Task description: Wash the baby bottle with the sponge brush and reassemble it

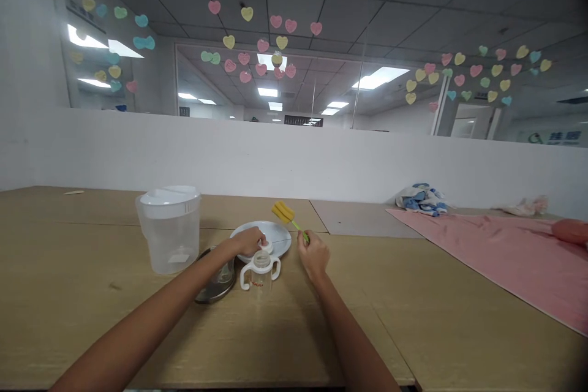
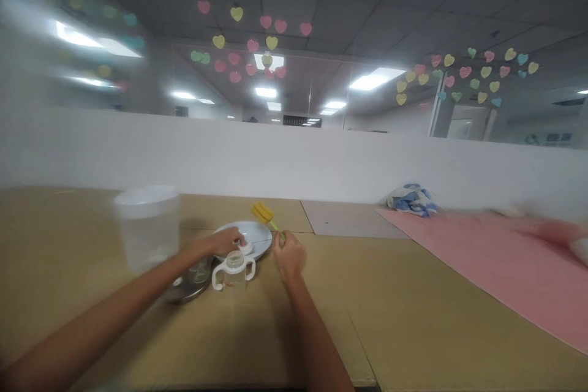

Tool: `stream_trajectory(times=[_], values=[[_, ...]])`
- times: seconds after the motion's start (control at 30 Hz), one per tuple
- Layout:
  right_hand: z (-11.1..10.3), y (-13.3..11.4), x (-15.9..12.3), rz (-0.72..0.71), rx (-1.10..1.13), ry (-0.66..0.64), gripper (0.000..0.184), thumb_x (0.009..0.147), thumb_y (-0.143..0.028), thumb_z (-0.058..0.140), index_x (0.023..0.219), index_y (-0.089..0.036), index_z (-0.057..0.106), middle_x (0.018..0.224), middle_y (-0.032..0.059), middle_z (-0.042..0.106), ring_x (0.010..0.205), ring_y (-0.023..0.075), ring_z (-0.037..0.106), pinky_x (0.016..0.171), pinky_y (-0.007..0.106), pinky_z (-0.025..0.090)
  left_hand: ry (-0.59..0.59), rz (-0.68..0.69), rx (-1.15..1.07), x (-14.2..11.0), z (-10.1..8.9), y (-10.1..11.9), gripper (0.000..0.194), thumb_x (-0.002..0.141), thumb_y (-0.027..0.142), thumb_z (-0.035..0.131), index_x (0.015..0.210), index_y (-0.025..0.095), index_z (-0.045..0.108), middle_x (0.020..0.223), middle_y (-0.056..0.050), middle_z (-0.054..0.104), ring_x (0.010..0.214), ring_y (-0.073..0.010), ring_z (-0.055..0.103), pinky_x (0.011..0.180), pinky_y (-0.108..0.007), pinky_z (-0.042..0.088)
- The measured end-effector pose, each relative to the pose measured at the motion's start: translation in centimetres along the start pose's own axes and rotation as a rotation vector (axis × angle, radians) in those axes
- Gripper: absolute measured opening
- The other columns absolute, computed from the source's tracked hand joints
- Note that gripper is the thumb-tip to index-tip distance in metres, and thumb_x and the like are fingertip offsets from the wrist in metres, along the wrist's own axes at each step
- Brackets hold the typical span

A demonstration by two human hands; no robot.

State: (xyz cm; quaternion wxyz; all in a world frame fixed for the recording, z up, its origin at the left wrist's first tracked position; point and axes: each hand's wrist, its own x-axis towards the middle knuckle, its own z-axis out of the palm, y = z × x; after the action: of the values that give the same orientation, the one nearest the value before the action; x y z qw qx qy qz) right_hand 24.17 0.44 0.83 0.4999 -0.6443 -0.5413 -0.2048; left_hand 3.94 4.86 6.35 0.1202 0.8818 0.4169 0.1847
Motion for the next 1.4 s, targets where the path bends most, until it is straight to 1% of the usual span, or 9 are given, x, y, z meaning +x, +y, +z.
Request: stream_trajectory(times=[0.13, 0.23, 0.33, 0.43, 0.63, 0.87, 1.17, 1.3, 1.4], values=[[0.3, 0.2, -0.3, -0.344, 0.136, -0.014, 0.034, 0.088, -0.036, 0.041, 0.076, -0.017, 0.065, 0.066, 0.0041, 0.065, 0.058, 0.0116, 0.055, 0.055, 0.022, 0.029, 0.146, 0.055, -0.113, -2.2, -3.4, 0.1, 0.023, 0.074, 0.031, 0.052, 0.088, 0.017, 0.065, 0.099, -0.008, 0.062, 0.091, -0.019, 0.057, 0.081, -0.029, 0.045], [0.6, 0.2, -0.6, -0.41, 0.119, 0.03, 0.032, 0.089, -0.033, 0.041, 0.077, -0.017, 0.066, 0.066, 0.0034, 0.065, 0.058, 0.0102, 0.055, 0.056, 0.021, 0.03, 0.268, 0.043, -0.194, -4.5, -4.7, -0.4, 0.032, 0.083, 0.04, 0.04, 0.089, 0.017, 0.062, 0.103, -0.008, 0.06, 0.094, -0.0184, 0.056, 0.081, -0.029, 0.046], [0.8, 0.2, -0.6, -0.365, 0.043, 0.054, 0.031, 0.089, -0.032, 0.042, 0.075, -0.017, 0.066, 0.064, 0.0031, 0.065, 0.056, 0.0103, 0.055, 0.054, 0.022, 0.029, 0.43, -0.008, -0.224, -7.2, -3.7, -1.5, 0.038, 0.088, 0.043, 0.03, 0.089, 0.018, 0.058, 0.097, -0.007, 0.061, 0.092, -0.0191, 0.056, 0.083, -0.032, 0.045], [0.8, 0.5, -0.6, -0.328, 0.02, 0.045, 0.034, 0.089, -0.034, 0.041, 0.073, -0.017, 0.066, 0.063, 0.0031, 0.065, 0.055, 0.0104, 0.055, 0.053, 0.022, 0.028, 0.545, -0.045, -0.186, -9.6, -1.0, -3.1, 0.031, 0.082, 0.046, 0.043, 0.084, 0.018, 0.056, 0.089, -0.006, 0.061, 0.087, -0.0206, 0.057, 0.081, -0.035, 0.046], [1.0, 0.6, -0.9, -0.303, 0.023, 0.046, 0.035, 0.089, -0.034, 0.04, 0.071, -0.017, 0.065, 0.062, 0.0022, 0.064, 0.054, 0.0105, 0.054, 0.053, 0.022, 0.027, 0.507, -0.019, -0.104, -11.6, 3.3, -5.2, 0.019, 0.078, 0.038, 0.05, 0.077, 0.02, 0.056, 0.102, -0.007, 0.061, 0.101, -0.0224, 0.056, 0.089, -0.039, 0.043], [1.3, 0.7, -1.0, -0.321, 0.018, 0.032, 0.036, 0.089, -0.035, 0.04, 0.07, -0.018, 0.065, 0.062, 0.0018, 0.064, 0.054, 0.0104, 0.054, 0.052, 0.022, 0.027, 0.389, -0.086, -0.069, -12.0, 3.0, -4.2, 0.017, 0.072, 0.033, 0.055, 0.084, 0.021, 0.054, 0.085, -0.002, 0.063, 0.082, -0.0197, 0.06, 0.077, -0.034, 0.047], [1.2, 0.6, -1.0, -0.322, 0.002, 0.044, 0.036, 0.089, -0.035, 0.039, 0.07, -0.017, 0.064, 0.061, 0.0023, 0.064, 0.053, 0.0099, 0.053, 0.052, 0.022, 0.027, 0.477, -0.2, -0.176, -12.1, 3.0, -5.5, 0.025, 0.077, 0.039, 0.05, 0.091, 0.019, 0.058, 0.087, -0.006, 0.067, 0.083, -0.0221, 0.063, 0.078, -0.036, 0.048], [1.2, 0.5, -1.0, -0.316, 0.008, 0.038, 0.035, 0.089, -0.035, 0.04, 0.072, -0.017, 0.065, 0.063, 0.0023, 0.065, 0.053, 0.0101, 0.054, 0.052, 0.022, 0.027, 0.586, -0.149, -0.085, -12.3, 2.5, -3.5, 0.031, 0.079, 0.042, 0.049, 0.099, 0.021, 0.058, 0.104, -0.008, 0.064, 0.101, -0.0244, 0.057, 0.089, -0.041, 0.043], [1.2, 0.4, -1.0, -0.312, 0.014, 0.042, 0.035, 0.089, -0.034, 0.039, 0.073, -0.017, 0.066, 0.063, 0.0027, 0.065, 0.054, 0.0106, 0.055, 0.053, 0.022, 0.028, 0.552, -0.04, -0.093, -11.7, 2.9, -0.6, 0.042, 0.082, 0.045, 0.046, 0.116, 0.02, 0.052, 0.117, -0.009, 0.059, 0.11, -0.0237, 0.052, 0.094, -0.04, 0.039]])
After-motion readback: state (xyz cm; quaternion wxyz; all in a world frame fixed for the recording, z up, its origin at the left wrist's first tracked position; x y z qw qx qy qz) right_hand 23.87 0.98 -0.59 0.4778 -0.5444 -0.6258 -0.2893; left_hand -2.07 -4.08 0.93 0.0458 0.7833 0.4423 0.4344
